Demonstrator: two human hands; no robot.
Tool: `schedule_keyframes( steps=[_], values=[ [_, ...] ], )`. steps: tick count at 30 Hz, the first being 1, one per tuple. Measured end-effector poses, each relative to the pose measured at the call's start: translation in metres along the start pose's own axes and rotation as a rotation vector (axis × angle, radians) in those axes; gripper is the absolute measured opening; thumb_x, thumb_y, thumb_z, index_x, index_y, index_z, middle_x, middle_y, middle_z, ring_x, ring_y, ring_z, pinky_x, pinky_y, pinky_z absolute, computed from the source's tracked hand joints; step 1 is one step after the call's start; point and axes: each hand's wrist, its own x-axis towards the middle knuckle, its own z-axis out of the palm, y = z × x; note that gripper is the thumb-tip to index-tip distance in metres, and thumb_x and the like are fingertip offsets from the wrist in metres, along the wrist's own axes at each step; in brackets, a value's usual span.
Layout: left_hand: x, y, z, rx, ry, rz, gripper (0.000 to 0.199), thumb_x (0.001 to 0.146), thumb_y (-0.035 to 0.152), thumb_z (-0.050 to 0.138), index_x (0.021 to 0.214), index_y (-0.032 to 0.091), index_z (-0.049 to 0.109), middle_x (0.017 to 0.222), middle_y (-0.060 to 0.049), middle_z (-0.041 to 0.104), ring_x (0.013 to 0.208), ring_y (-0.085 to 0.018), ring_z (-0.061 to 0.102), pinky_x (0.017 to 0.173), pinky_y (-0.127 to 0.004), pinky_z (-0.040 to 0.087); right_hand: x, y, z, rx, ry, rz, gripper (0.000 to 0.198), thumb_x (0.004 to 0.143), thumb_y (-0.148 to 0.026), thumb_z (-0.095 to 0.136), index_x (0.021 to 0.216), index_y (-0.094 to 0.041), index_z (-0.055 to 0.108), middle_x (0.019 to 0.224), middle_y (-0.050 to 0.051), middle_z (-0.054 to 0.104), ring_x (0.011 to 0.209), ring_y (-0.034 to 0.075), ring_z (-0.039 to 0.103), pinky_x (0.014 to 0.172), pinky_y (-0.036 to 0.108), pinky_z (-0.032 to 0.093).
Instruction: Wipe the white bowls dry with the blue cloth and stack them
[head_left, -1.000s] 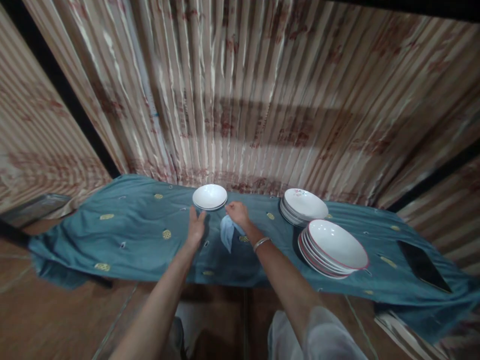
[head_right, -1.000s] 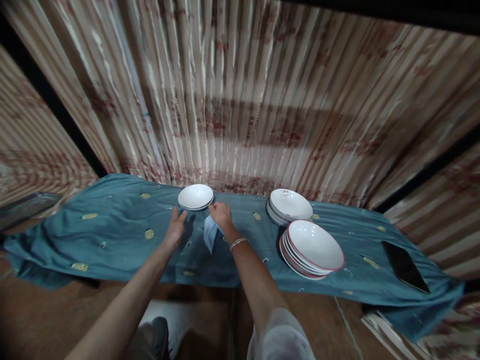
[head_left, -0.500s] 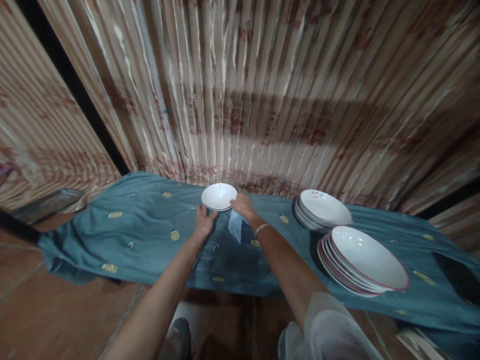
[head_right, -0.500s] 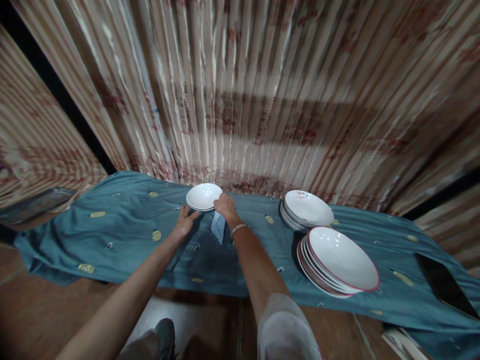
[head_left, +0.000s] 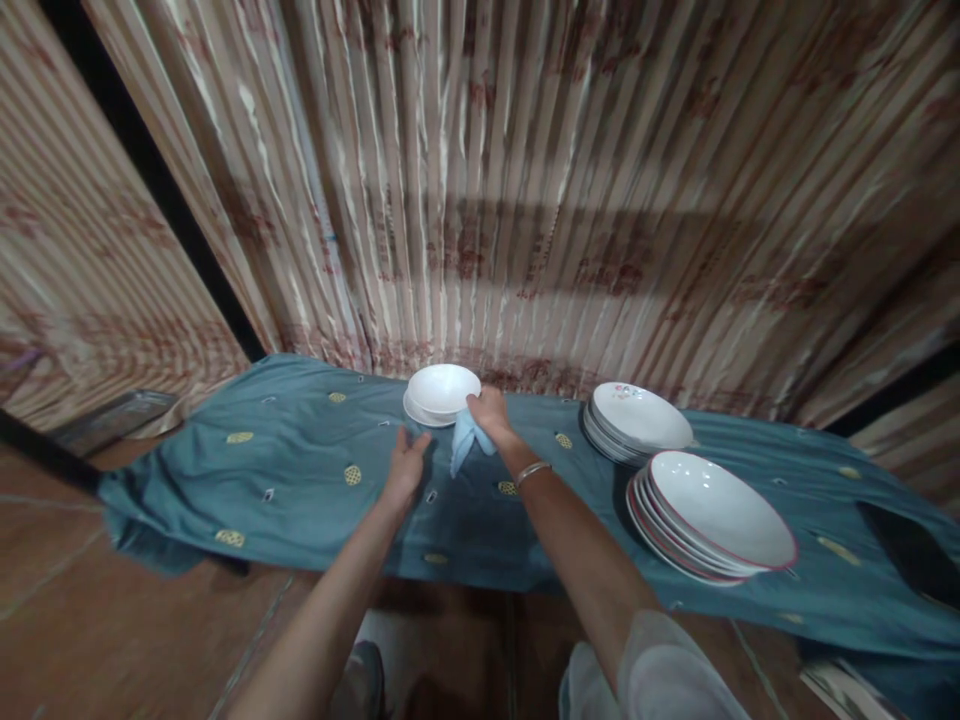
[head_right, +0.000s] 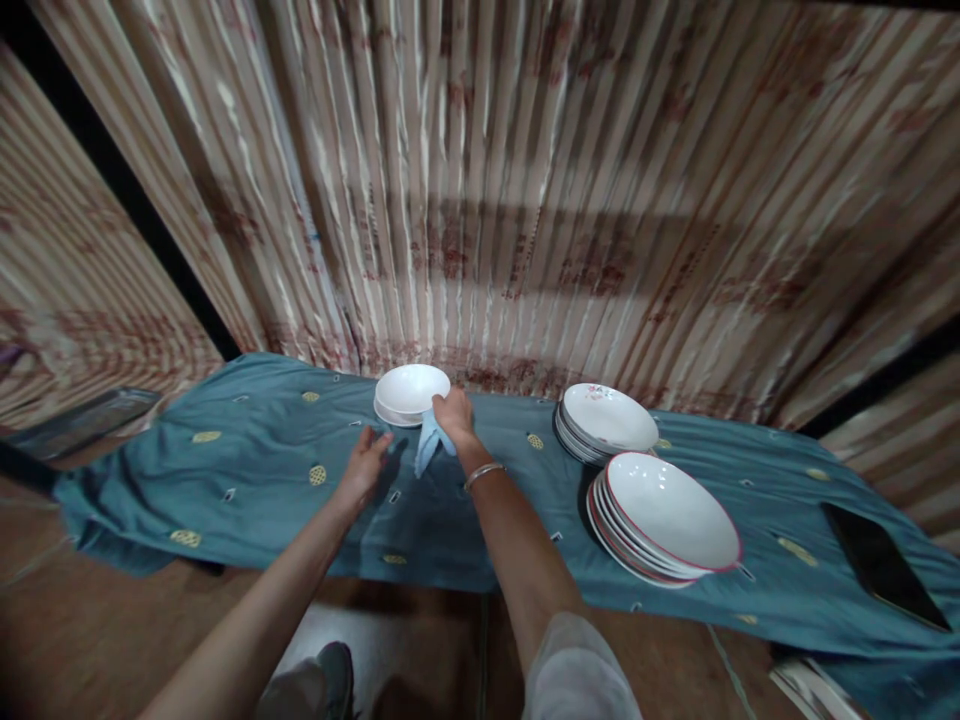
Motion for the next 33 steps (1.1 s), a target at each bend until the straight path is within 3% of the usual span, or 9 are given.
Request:
schedule_keyframes(
  steps=[2,5,12,15,18,21,25,29,33],
  values=[
    [-0.022,0.012,0.001,-0.041,0.007,-0.064,0.070,0.082,0.040,0.059,0.143,0.022,0.029,0.150,-0.017,0.037,0.134,-0.029,0.040,0.104,-0.044,0.040,-0.013,0.003,-0.009,0.057,0.032,-0.007,0.031,0.084,-0.024,0.047,0.101,-0.010,0.069,0.101,0.014,0.072,0.093,0.022,0.066,0.080,0.026,0.048],
    [-0.057,0.030,0.005,-0.290,-0.046,-0.201,0.060,0.082,0.036,0.062,0.136,0.023,0.039,0.140,-0.016,0.050,0.120,-0.026,0.057,0.097,-0.039,0.047,-0.043,0.015,-0.021,0.134,0.065,-0.019,0.030,0.081,-0.024,0.048,0.102,-0.013,0.067,0.088,0.007,0.073,0.080,0.018,0.066,0.072,0.024,0.049],
    [-0.113,0.029,0.019,-0.407,-0.149,-0.308,0.047,0.078,0.036,0.066,0.122,0.028,0.051,0.124,-0.009,0.064,0.104,-0.024,0.066,0.091,-0.041,0.051,-0.123,0.065,-0.030,0.361,0.026,-0.063,0.025,0.077,-0.024,0.047,0.090,-0.017,0.067,0.054,-0.003,0.062,0.054,0.015,0.057,0.054,0.022,0.042],
    [-0.124,0.019,0.025,-0.445,-0.137,-0.321,0.053,0.074,0.018,0.065,0.124,0.027,0.050,0.116,-0.008,0.067,0.091,-0.021,0.070,0.089,-0.041,0.053,-0.142,0.080,-0.031,0.368,-0.015,-0.064,0.025,0.080,-0.029,0.049,0.093,-0.016,0.066,0.064,0.001,0.068,0.062,0.017,0.063,0.060,0.024,0.045],
    [-0.127,0.011,0.026,-0.420,-0.104,-0.304,0.055,0.073,0.010,0.061,0.125,0.025,0.050,0.113,-0.007,0.068,0.088,-0.019,0.070,0.087,-0.039,0.055,-0.148,0.094,-0.039,0.353,-0.023,-0.014,0.040,0.083,-0.041,0.052,0.111,-0.014,0.062,0.077,0.006,0.072,0.079,0.022,0.068,0.076,0.031,0.048],
    [-0.123,0.009,0.025,-0.321,-0.085,-0.304,0.058,0.071,0.009,0.062,0.126,0.025,0.050,0.107,-0.006,0.070,0.088,-0.020,0.069,0.084,-0.038,0.057,-0.145,0.108,-0.052,0.329,0.023,0.044,0.055,0.085,-0.048,0.051,0.124,-0.009,0.053,0.073,0.007,0.072,0.087,0.025,0.068,0.087,0.038,0.046],
    [-0.119,0.006,0.030,-0.239,-0.105,-0.289,0.066,0.068,0.012,0.066,0.130,0.025,0.048,0.097,-0.005,0.071,0.093,-0.022,0.068,0.079,-0.036,0.057,-0.134,0.119,-0.058,0.545,0.114,0.066,0.049,0.087,-0.047,0.047,0.119,-0.011,0.056,0.073,0.006,0.072,0.081,0.023,0.068,0.086,0.038,0.048],
    [-0.122,0.001,0.041,-0.201,-0.179,-0.310,0.072,0.064,0.014,0.068,0.132,0.023,0.048,0.083,-0.003,0.071,0.083,-0.021,0.068,0.072,-0.033,0.058,-0.124,0.110,-0.044,0.858,0.156,0.072,0.048,0.088,-0.048,0.041,0.116,-0.013,0.058,0.092,0.010,0.073,0.090,0.021,0.067,0.084,0.034,0.051],
    [-0.125,-0.001,0.043,-0.190,-0.220,-0.331,0.077,0.058,0.017,0.073,0.131,0.020,0.049,0.081,-0.001,0.070,0.077,-0.019,0.067,0.068,-0.032,0.056,-0.123,0.100,-0.032,0.791,0.021,-0.043,0.039,0.089,-0.037,0.042,0.120,-0.019,0.057,0.114,0.009,0.069,0.101,0.019,0.064,0.088,0.031,0.050]
  ],
)
